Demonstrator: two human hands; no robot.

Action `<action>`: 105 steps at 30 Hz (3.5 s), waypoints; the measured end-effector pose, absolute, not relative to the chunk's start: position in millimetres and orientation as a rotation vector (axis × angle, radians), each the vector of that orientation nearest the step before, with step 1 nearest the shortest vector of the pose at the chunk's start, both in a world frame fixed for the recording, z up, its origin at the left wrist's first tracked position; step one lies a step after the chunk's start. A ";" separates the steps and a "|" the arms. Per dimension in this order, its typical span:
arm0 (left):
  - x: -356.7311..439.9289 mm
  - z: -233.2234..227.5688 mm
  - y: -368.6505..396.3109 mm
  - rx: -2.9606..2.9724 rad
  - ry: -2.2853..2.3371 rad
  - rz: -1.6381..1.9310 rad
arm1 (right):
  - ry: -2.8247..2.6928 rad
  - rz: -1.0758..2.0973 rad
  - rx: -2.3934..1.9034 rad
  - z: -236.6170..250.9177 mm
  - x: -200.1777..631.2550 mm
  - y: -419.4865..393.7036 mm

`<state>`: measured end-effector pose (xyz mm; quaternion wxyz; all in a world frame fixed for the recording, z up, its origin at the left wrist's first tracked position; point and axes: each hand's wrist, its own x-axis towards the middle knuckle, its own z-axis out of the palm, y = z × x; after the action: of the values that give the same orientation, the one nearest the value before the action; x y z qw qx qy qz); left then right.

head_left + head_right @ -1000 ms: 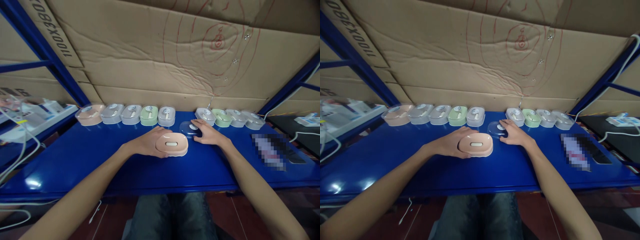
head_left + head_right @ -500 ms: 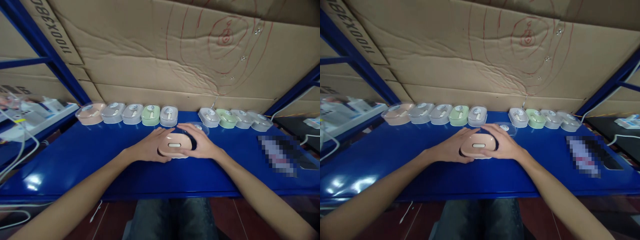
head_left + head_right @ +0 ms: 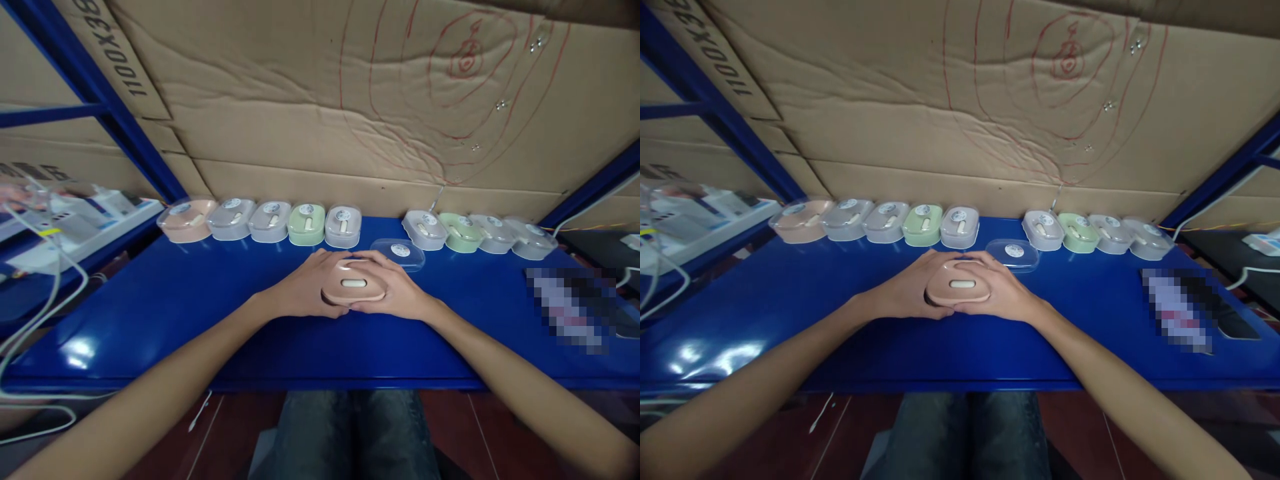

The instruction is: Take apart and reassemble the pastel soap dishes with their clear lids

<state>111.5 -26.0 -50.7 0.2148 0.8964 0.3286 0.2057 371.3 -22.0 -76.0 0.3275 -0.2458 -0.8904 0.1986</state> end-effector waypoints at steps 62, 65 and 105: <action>76.7 -51.1 -11.5 2.354 0.923 0.513 | -2.278 0.229 -0.708 -67.6 374.1 -34.0; 73.8 -55.2 -10.6 2.353 0.962 0.507 | -2.318 0.230 -0.702 -69.2 371.2 -35.9; 88.9 -46.7 -19.4 2.384 0.883 0.572 | -2.527 0.197 -0.761 -65.9 364.9 -37.0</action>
<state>88.9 -19.4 -46.7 0.2649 0.8822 0.3269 0.2115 364.9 -37.0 -65.9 0.2449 -0.2789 -0.9258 0.0722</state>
